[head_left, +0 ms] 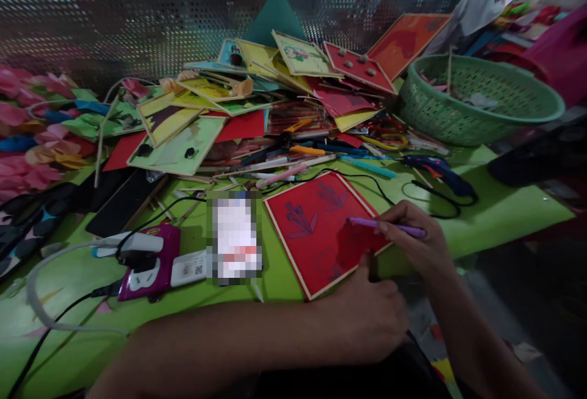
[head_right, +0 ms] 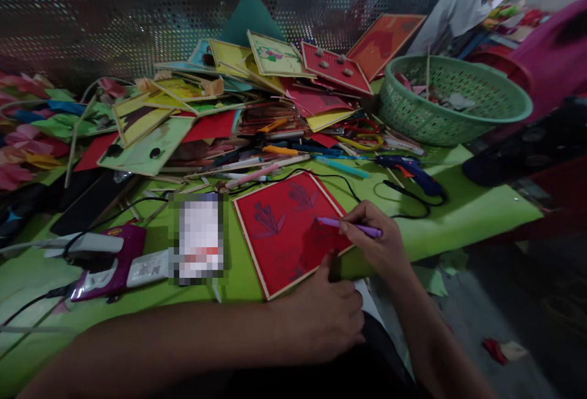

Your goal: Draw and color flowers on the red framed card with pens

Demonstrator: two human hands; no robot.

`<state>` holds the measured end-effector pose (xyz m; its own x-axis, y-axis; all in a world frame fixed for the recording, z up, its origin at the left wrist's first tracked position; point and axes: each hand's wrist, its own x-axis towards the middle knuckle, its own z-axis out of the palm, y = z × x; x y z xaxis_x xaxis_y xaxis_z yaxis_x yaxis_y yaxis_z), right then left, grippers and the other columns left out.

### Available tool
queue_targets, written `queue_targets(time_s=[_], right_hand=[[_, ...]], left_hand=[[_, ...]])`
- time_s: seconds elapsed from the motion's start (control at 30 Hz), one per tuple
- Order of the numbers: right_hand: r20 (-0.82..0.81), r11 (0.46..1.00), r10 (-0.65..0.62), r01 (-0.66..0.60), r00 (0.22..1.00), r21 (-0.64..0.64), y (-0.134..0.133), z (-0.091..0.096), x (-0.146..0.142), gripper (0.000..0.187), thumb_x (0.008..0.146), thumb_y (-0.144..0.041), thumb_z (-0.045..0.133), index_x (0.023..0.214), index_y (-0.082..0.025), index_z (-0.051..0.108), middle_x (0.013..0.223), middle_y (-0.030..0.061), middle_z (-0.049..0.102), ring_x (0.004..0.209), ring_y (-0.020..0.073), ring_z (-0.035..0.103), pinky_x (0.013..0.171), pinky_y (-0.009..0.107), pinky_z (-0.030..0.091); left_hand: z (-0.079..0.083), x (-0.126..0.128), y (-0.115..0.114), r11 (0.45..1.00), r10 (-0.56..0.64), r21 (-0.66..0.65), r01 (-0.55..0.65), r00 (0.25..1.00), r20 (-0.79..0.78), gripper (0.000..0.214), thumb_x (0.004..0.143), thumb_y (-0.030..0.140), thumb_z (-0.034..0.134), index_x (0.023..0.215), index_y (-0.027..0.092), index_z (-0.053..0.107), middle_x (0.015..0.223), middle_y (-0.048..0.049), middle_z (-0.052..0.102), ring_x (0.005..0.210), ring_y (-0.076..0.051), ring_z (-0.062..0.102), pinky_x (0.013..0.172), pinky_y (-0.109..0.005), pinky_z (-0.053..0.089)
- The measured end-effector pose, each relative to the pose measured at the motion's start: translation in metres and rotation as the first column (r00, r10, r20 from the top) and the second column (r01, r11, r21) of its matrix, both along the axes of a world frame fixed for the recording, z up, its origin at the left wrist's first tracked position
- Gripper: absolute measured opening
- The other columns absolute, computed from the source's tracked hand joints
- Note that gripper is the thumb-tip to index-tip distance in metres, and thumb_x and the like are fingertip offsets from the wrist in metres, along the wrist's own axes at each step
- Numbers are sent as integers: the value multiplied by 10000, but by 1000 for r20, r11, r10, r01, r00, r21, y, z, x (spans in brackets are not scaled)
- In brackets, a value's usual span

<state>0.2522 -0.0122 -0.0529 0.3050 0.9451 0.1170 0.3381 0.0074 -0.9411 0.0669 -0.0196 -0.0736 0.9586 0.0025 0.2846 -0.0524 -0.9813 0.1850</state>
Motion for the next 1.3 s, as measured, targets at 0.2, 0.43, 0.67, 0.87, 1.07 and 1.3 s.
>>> queue_targets(time_s=[0.2,0.43,0.67,0.87,1.07,1.3], right_hand=[[48,1000,3,-3,999,-4,1,1,0,217,800,-435,834,769,-269,697,668,20,727,565,206,642,499,320,479],[40,1000,29,-29,999,2,1,1,1,223,817,-432,825,775,-262,687,667,15,723,563,194,646,512,308,493],[55,1000,-2,0,998,21,3,4,-1,209,807,-402,824,760,-261,677,654,6,702,557,182,632,504,294,477],[60,999,38,-38,997,-9,2,4,1,170,832,-365,794,784,-256,672,681,5,718,580,182,656,530,290,491],[92,1000,-23,24,996,-14,1,2,1,178,818,-363,782,760,-248,659,642,0,674,533,160,588,487,275,421],[87,999,-5,10,996,-48,1,5,-1,214,814,-395,793,760,-243,652,647,11,679,536,164,581,492,280,423]], left_hand=[[3,-1,2,1000,-3,-25,3,1000,-5,313,1038,365,508,949,176,740,924,-39,723,898,-172,648,1121,-664,444],[1,-2,1,1000,11,-6,-11,1000,-4,303,1031,365,522,929,182,741,910,-27,712,891,-178,635,1127,-701,428],[4,-2,2,1000,-1,10,1,1000,-15,306,1024,378,530,925,204,762,928,-35,725,889,-173,624,1171,-700,350],[4,-2,1,1000,-3,4,4,1000,-28,314,1034,362,514,948,194,764,957,-33,741,920,-176,640,1190,-642,359],[5,-2,1,1000,6,11,-6,999,-39,309,1045,356,492,961,203,747,961,-18,737,939,-173,651,1215,-643,341],[1,-1,0,1000,2,-17,-2,1000,-13,337,1051,349,467,951,187,745,931,-23,723,915,-187,652,1140,-681,414]])
